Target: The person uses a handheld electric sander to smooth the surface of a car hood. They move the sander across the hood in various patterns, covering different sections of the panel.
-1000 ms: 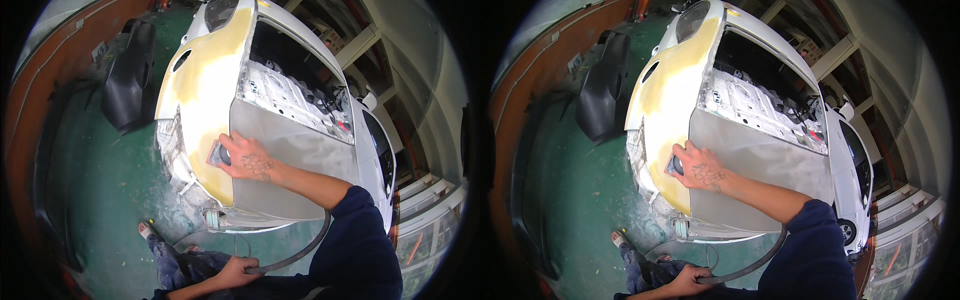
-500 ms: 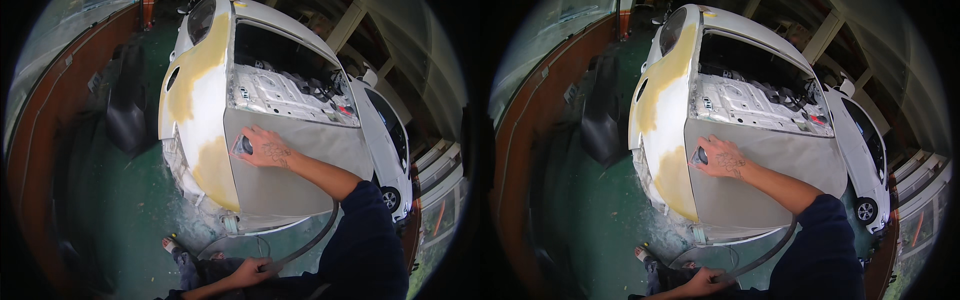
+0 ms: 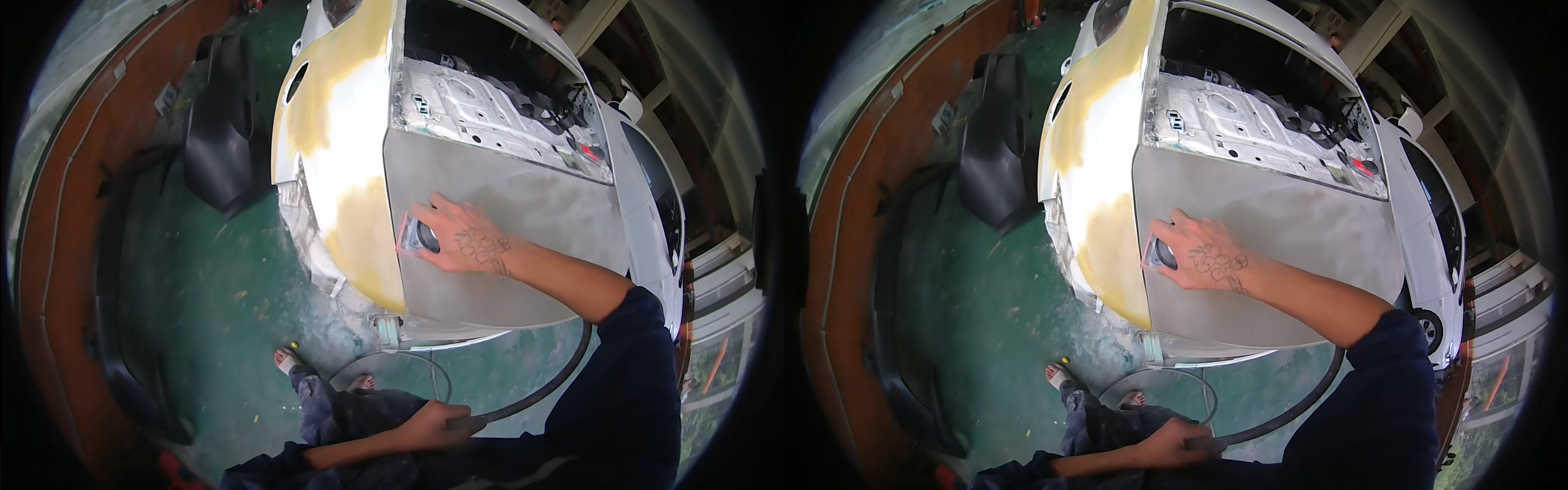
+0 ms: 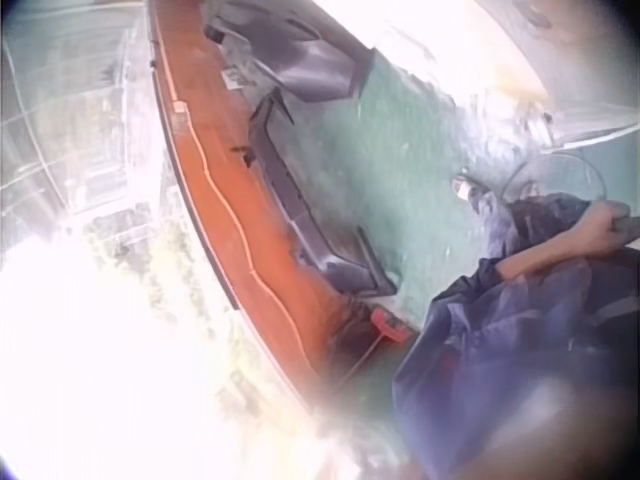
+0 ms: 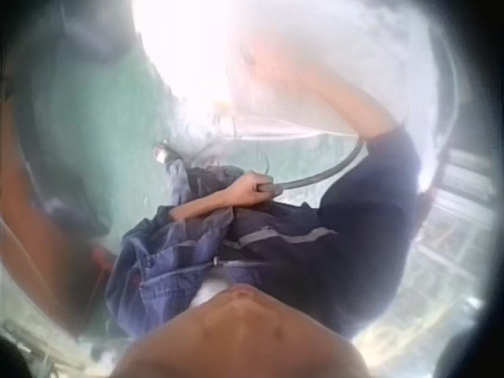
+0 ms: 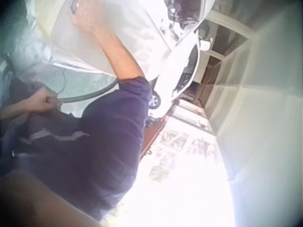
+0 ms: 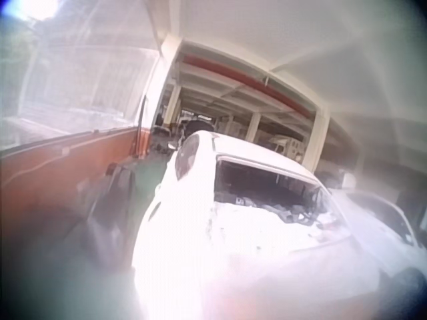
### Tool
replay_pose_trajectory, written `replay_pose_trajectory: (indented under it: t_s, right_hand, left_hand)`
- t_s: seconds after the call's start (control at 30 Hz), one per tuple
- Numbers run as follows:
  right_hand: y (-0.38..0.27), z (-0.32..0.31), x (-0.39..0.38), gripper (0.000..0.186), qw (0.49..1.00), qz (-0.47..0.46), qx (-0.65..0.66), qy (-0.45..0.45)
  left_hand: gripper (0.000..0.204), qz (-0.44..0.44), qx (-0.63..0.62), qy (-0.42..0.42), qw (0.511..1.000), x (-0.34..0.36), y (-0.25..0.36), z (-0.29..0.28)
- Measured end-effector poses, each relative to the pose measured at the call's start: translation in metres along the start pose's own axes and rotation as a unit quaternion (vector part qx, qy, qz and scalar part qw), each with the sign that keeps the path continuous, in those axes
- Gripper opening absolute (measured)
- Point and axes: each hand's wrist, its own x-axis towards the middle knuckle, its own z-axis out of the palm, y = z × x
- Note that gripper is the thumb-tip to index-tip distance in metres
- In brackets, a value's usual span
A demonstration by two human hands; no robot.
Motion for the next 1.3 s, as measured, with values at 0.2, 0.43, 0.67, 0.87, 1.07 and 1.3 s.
replay_pose_trajectory:
  t_s: [0.2,0.43,0.67,0.87,1.07,1.3]
  right_hand:
    - [-0.035,0.0,-0.03,0.045,0.992,-0.078,-0.046,-0.091]
    - [-0.011,-0.003,-0.008,0.05,0.998,-0.045,-0.029,-0.012]
    - [-0.035,0.011,-0.048,0.046,0.998,-0.038,-0.017,-0.04]
    - [-0.021,0.018,-0.119,0.049,0.998,0.049,0.021,-0.025]
    - [0.024,0.017,-0.163,0.055,0.972,0.228,0.058,0.002]
    - [-0.027,0.013,-0.122,0.053,0.98,0.178,0.088,-0.021]
  left_hand:
    - [0.019,0.047,0.024,-0.03,0.998,0.001,-0.013,-0.001]
    - [0.021,0.018,0.03,-0.007,0.999,0.006,0.005,0.001]
    - [0.02,0.032,0.025,-0.046,0.998,0.004,-0.011,0.007]
    - [0.023,0.015,0.042,-0.122,0.991,0.014,-0.006,0.015]
    - [0.025,-0.013,0.03,-0.106,0.994,0.015,0.002,0.019]
    - [0.032,0.007,0.075,-0.203,0.976,0.015,-0.015,0.023]
